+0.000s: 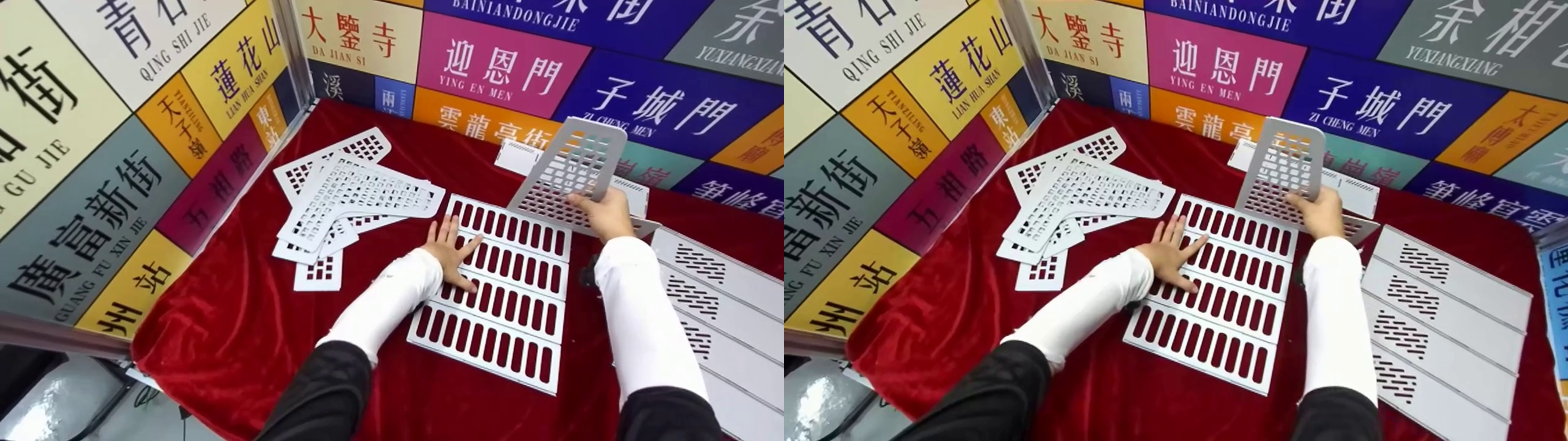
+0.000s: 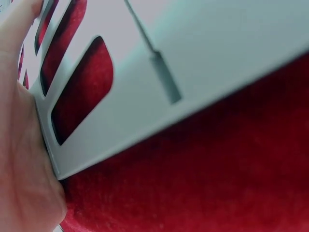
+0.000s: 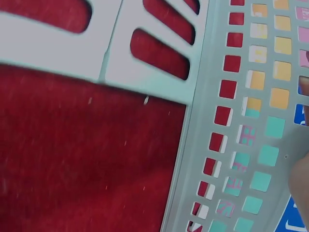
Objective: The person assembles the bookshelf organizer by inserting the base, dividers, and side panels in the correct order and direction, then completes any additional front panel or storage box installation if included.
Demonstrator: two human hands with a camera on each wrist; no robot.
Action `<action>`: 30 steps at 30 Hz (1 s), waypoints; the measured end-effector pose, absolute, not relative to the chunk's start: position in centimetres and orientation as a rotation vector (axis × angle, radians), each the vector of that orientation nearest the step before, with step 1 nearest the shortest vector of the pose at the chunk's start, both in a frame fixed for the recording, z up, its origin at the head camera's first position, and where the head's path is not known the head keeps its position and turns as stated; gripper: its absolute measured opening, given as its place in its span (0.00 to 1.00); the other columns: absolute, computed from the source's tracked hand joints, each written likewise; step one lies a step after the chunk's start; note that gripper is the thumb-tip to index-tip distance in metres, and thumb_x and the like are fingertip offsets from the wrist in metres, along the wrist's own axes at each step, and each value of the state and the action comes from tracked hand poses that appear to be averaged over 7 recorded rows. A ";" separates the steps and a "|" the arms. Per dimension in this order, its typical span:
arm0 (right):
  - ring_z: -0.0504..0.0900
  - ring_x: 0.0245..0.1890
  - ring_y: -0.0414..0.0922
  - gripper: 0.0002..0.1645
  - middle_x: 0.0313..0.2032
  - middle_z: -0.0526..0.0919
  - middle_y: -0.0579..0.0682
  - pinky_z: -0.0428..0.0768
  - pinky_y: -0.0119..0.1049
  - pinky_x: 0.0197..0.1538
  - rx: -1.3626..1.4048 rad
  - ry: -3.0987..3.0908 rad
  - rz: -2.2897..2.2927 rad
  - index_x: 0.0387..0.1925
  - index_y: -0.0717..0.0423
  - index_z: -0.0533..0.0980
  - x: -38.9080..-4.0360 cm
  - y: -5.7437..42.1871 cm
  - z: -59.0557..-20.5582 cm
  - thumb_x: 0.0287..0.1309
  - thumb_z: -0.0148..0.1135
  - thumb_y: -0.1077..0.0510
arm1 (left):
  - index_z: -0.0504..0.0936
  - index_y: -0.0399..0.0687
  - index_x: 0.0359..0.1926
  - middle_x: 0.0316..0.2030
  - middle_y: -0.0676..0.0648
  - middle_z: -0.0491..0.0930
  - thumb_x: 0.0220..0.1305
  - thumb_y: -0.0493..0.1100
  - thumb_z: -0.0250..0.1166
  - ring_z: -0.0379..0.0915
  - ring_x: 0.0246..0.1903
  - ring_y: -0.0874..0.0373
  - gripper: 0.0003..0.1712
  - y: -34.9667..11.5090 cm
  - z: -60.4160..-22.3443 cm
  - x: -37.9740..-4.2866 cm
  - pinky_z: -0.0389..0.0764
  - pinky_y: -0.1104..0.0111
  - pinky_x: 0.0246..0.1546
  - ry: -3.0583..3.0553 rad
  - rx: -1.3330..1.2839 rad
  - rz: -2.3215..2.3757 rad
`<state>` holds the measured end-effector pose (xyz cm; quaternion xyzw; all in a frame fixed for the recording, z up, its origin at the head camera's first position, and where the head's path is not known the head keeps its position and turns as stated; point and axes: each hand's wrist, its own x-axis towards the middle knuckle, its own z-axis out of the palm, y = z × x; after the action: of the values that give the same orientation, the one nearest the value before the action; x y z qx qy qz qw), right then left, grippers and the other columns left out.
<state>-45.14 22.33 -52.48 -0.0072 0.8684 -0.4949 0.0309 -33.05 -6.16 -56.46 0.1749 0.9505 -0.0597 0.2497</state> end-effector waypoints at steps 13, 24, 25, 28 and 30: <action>0.74 0.28 0.28 0.16 0.23 0.77 0.26 0.71 0.22 0.36 -0.006 2.635 -1.527 0.35 0.52 0.77 -44.9 18.8 -52.8 0.45 0.66 0.47 | 0.16 0.73 0.63 0.66 0.35 0.16 0.31 0.87 0.43 0.12 0.67 0.40 0.66 -5.9 -57.3 -33.0 0.28 0.46 0.67 2.573 0.480 -0.191; 0.75 0.31 0.29 0.24 0.26 0.77 0.29 0.72 0.25 0.42 0.038 2.585 -1.601 0.44 0.60 0.75 -44.8 14.0 -53.8 0.46 0.66 0.51 | 0.14 0.74 0.62 0.66 0.35 0.14 0.29 0.88 0.42 0.10 0.66 0.40 0.66 -6.1 -58.5 -33.1 0.27 0.46 0.66 2.557 0.491 -0.190; 0.75 0.31 0.29 0.24 0.27 0.77 0.30 0.72 0.26 0.43 0.043 2.587 -1.594 0.44 0.59 0.75 -44.8 13.8 -53.8 0.46 0.66 0.50 | 0.15 0.74 0.62 0.66 0.35 0.14 0.29 0.88 0.42 0.10 0.66 0.40 0.66 -6.1 -58.5 -33.1 0.27 0.46 0.66 2.557 0.496 -0.189; 0.75 0.32 0.30 0.25 0.30 0.79 0.33 0.73 0.29 0.46 0.046 2.581 -1.577 0.44 0.58 0.75 -44.8 13.1 -53.6 0.46 0.65 0.49 | 0.16 0.73 0.62 0.66 0.35 0.15 0.30 0.88 0.42 0.12 0.67 0.40 0.66 -6.0 -58.2 -33.0 0.28 0.46 0.66 2.565 0.512 -0.195; 0.76 0.34 0.31 0.25 0.33 0.80 0.37 0.73 0.33 0.49 0.044 2.572 -1.575 0.44 0.57 0.75 -44.8 12.7 -53.4 0.46 0.65 0.47 | 0.16 0.73 0.63 0.66 0.35 0.16 0.31 0.88 0.42 0.13 0.67 0.40 0.65 -6.0 -58.0 -32.9 0.28 0.46 0.67 2.572 0.519 -0.203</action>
<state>-44.82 12.69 -53.38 0.0146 0.8510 -0.5212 0.0628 -32.94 -5.98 -57.95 0.1907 0.9457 -0.0745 0.2524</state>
